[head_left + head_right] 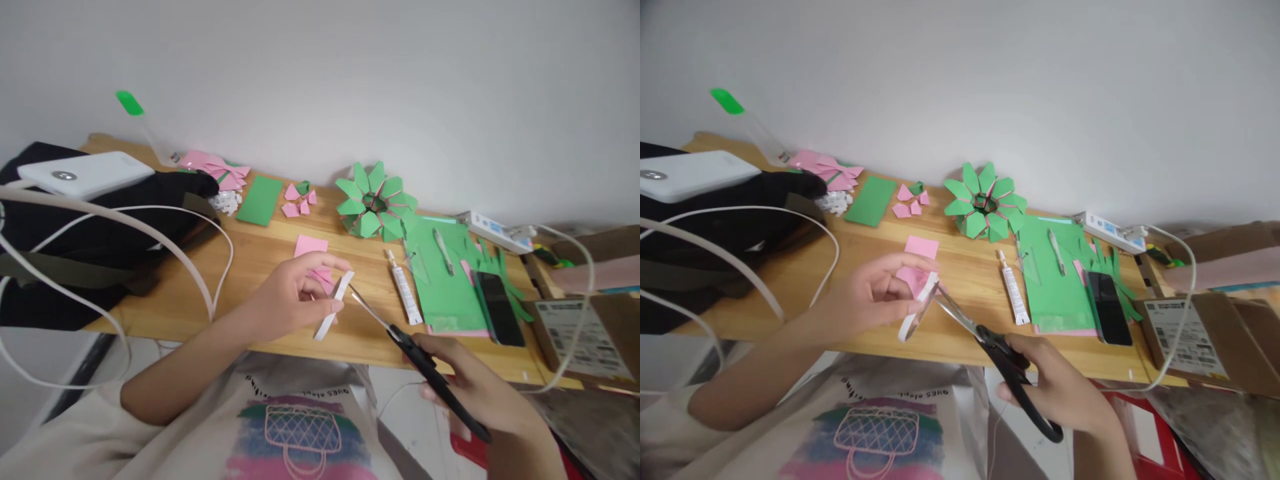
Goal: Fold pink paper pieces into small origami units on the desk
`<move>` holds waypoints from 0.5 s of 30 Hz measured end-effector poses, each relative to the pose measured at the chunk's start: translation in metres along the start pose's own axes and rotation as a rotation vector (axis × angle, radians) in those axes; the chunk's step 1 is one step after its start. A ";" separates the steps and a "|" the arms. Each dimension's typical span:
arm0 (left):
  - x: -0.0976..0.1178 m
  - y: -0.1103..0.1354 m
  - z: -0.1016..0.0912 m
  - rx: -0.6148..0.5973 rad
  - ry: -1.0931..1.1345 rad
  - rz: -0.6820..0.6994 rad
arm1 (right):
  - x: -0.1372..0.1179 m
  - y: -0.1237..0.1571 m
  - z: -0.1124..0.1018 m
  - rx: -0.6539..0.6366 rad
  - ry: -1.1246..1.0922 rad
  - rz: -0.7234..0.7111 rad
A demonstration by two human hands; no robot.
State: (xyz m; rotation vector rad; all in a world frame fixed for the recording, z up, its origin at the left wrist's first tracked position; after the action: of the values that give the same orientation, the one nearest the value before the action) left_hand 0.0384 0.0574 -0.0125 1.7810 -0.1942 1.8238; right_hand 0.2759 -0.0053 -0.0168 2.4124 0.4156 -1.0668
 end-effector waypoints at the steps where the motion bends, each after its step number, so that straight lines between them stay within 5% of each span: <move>1: 0.000 0.001 0.001 -0.013 -0.018 0.011 | -0.004 -0.002 -0.001 -0.024 0.013 -0.002; 10: 0.014 0.010 0.006 0.012 -0.137 0.129 | -0.008 -0.003 -0.005 -0.109 0.183 -0.008; 15: 0.010 0.008 0.006 -0.014 -0.108 0.134 | -0.013 -0.003 -0.009 -0.050 0.208 -0.064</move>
State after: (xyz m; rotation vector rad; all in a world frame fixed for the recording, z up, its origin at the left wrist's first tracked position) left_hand 0.0406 0.0505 -0.0003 1.8986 -0.3754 1.8136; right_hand 0.2717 0.0004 -0.0025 2.4882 0.5851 -0.8235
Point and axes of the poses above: each hand's wrist, its own y-axis away from the middle knuckle, its own z-axis out of the palm, x = y × z, the point moved 6 cm from there along -y, towards the middle knuckle, and after that the axes turned 7 degrees about -z, right-handed, at the moved point
